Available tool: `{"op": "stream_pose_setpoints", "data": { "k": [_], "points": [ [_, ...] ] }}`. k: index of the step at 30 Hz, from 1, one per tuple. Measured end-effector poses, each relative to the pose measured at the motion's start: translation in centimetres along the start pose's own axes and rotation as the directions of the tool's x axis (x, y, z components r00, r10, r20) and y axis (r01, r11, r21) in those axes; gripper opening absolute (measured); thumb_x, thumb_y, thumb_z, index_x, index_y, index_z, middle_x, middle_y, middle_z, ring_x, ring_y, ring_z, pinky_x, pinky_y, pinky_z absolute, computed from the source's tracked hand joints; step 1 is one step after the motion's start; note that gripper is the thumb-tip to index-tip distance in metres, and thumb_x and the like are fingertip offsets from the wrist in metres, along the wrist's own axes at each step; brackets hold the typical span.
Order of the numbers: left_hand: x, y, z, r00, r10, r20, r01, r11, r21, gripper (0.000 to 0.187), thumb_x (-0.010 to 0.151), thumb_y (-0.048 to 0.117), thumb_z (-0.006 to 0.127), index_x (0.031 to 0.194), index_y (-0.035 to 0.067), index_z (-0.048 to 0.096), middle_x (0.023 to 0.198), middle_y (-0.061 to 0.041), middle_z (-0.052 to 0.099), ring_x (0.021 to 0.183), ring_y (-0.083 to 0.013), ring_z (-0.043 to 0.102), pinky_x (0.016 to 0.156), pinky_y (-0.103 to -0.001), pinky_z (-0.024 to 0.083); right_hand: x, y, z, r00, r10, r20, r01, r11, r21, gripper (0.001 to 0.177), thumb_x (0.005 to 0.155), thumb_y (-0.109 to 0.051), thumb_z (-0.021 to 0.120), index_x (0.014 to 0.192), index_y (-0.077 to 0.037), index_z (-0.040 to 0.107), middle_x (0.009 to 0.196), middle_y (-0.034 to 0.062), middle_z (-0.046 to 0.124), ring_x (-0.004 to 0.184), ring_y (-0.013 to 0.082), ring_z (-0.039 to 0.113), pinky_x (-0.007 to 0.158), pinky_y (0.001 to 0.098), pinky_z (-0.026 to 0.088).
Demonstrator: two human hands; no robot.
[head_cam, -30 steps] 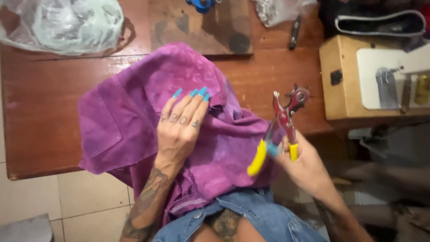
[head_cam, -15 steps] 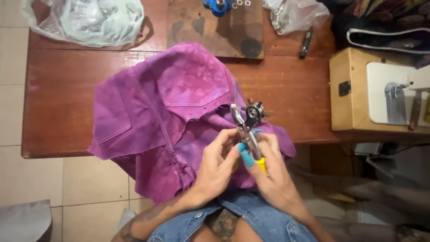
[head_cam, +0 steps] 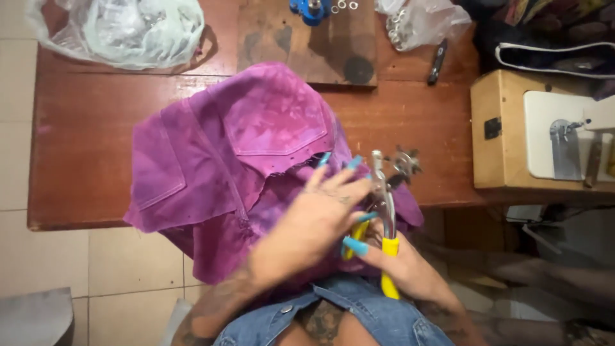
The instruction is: Marking and punching holes in a purple garment using a marker and a rotary hole punch tool
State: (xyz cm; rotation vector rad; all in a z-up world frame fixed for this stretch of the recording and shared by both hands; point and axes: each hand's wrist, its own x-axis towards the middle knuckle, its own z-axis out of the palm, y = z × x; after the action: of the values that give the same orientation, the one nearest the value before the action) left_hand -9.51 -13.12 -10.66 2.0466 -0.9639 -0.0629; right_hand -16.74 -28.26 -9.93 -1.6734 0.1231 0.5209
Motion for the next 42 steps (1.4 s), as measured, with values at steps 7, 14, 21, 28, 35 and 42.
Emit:
{"op": "stream_pose_setpoints", "data": {
  "k": [7,14,21,28,35,42],
  "points": [
    [-1.0,-4.3,-3.1,0.920,0.209,-0.330,-0.011,0.859,0.513,0.023,0.087,0.008,0.056,0.108,0.001,0.055,0.111,-0.012,0.057,0.105,-0.0255,0.053,0.100,-0.046,0.031,1.6,0.4,-0.2,0.924,0.329,0.195,-0.379,0.855,0.355,0.031,0.075,-0.009,0.052,0.102,0.005,0.056,0.091,0.0137,0.057,0.076,0.0238,0.061,0.070,0.0333,0.051],
    [0.0,-6.3,-1.9,0.842,0.344,-0.416,-0.013,0.783,0.621,0.018,0.088,-0.002,0.047,0.096,-0.003,0.062,0.095,-0.015,0.064,0.090,-0.0254,0.061,0.093,-0.045,0.041,4.7,-0.7,0.3,0.847,0.487,0.215,-0.531,0.793,0.297,0.033,0.070,-0.014,0.059,0.098,0.003,0.053,0.091,0.0149,0.057,0.070,0.0265,0.060,0.077,0.0350,0.050],
    [0.5,-6.7,-2.2,0.837,0.335,-0.432,-0.010,0.800,0.600,0.023,0.090,0.001,0.040,0.096,-0.004,0.062,0.097,-0.014,0.063,0.087,-0.0235,0.062,0.088,-0.041,0.046,5.9,-1.8,0.4,0.826,0.538,0.170,-0.561,0.814,0.152,0.039,0.071,-0.015,0.057,0.107,0.001,0.055,0.071,0.0167,0.063,0.079,0.0200,0.060,0.079,0.0263,0.043],
    [1.2,-7.5,-1.5,0.749,0.406,-0.524,0.051,0.753,0.656,0.016,0.088,0.005,0.050,0.093,0.006,0.065,0.091,-0.008,0.064,0.085,-0.0191,0.063,0.083,-0.039,0.049,6.4,-0.4,-0.3,0.955,0.246,0.166,-0.281,0.932,0.230,0.021,0.075,-0.011,0.056,0.086,0.007,0.056,0.080,0.0136,0.056,0.082,0.0277,0.062,0.071,0.0396,0.054],
    [0.8,-7.8,-1.1,0.754,0.377,-0.537,0.069,0.769,0.636,0.018,0.088,0.005,0.048,0.094,0.005,0.065,0.094,-0.009,0.065,0.088,-0.0190,0.063,0.086,-0.039,0.047,6.5,0.1,-0.3,0.953,0.280,0.118,-0.295,0.945,0.139,0.021,0.077,-0.013,0.056,0.083,0.007,0.057,0.075,0.0117,0.054,0.079,0.0258,0.061,0.067,0.0379,0.055],
    [1.1,-7.9,-1.2,0.751,0.391,-0.532,0.063,0.759,0.648,0.018,0.088,0.004,0.048,0.093,0.005,0.065,0.093,-0.008,0.065,0.086,-0.0187,0.063,0.084,-0.039,0.048,7.0,0.5,-0.3,0.963,0.249,0.107,-0.259,0.961,0.099,0.015,0.078,-0.014,0.055,0.078,0.001,0.055,0.071,0.0110,0.057,0.073,0.0230,0.062,0.064,0.0356,0.053]
  ]
}}
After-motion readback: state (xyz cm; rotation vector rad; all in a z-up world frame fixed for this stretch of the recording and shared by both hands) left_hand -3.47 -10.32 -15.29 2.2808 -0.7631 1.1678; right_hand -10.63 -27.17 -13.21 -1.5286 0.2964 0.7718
